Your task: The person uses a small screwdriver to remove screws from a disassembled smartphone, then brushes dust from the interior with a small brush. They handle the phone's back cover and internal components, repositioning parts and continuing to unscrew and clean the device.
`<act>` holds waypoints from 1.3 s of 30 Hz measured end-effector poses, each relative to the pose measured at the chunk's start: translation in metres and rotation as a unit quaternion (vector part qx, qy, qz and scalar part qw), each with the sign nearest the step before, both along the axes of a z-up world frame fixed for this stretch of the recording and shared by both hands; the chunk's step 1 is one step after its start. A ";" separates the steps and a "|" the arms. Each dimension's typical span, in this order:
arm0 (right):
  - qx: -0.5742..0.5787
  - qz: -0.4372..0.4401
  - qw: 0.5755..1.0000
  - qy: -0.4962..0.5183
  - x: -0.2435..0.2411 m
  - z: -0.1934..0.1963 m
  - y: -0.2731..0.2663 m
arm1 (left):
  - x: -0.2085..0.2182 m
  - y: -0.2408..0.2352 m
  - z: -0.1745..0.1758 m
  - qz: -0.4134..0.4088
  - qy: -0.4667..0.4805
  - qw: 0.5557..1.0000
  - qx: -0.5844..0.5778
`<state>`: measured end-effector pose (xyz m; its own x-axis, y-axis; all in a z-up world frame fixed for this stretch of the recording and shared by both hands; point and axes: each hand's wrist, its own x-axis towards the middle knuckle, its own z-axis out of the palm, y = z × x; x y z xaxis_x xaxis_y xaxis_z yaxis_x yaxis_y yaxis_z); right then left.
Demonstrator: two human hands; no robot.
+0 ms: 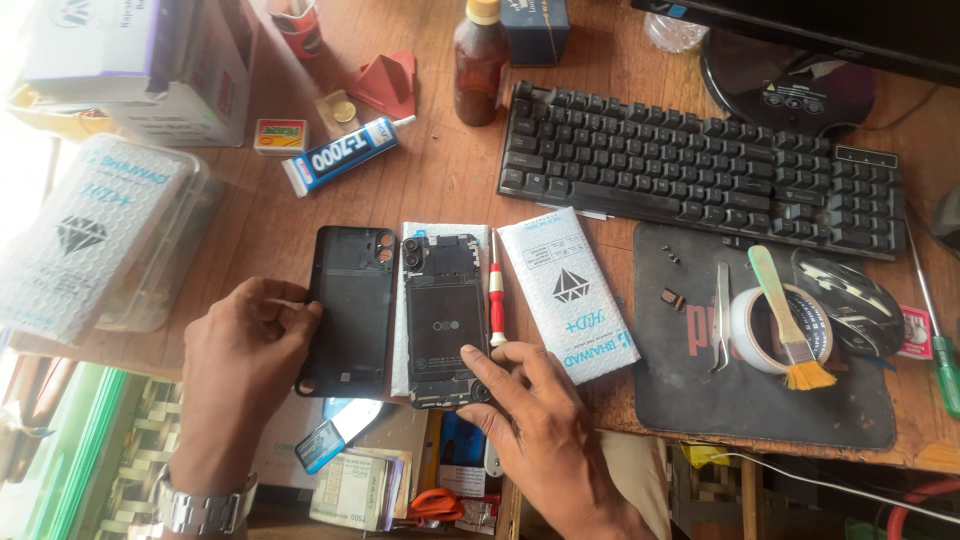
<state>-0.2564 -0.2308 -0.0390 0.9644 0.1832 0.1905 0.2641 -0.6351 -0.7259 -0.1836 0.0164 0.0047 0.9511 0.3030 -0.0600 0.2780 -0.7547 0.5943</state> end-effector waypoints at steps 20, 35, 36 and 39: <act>-0.041 -0.052 0.997 -0.042 0.015 0.007 0.003 | -0.002 0.012 -0.012 0.029 -0.147 0.966 -0.210; -0.155 -0.073 0.985 -0.038 0.027 0.021 0.000 | -0.021 -0.022 -0.001 0.075 -0.004 0.661 -0.746; -0.166 -0.087 0.982 -0.024 0.026 0.020 0.001 | -0.021 -0.024 0.001 0.094 -0.002 0.647 -0.757; -0.133 -0.117 0.982 -0.060 0.022 0.025 -0.005 | -0.025 -0.025 0.003 -0.079 -0.022 0.596 -0.799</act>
<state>-0.2343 -0.2361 -0.0144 0.9598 0.0186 0.2801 0.1620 -0.8515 -0.4987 -0.2082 -0.0088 0.0075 0.9714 -0.2014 -0.1260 0.2365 0.7697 0.5930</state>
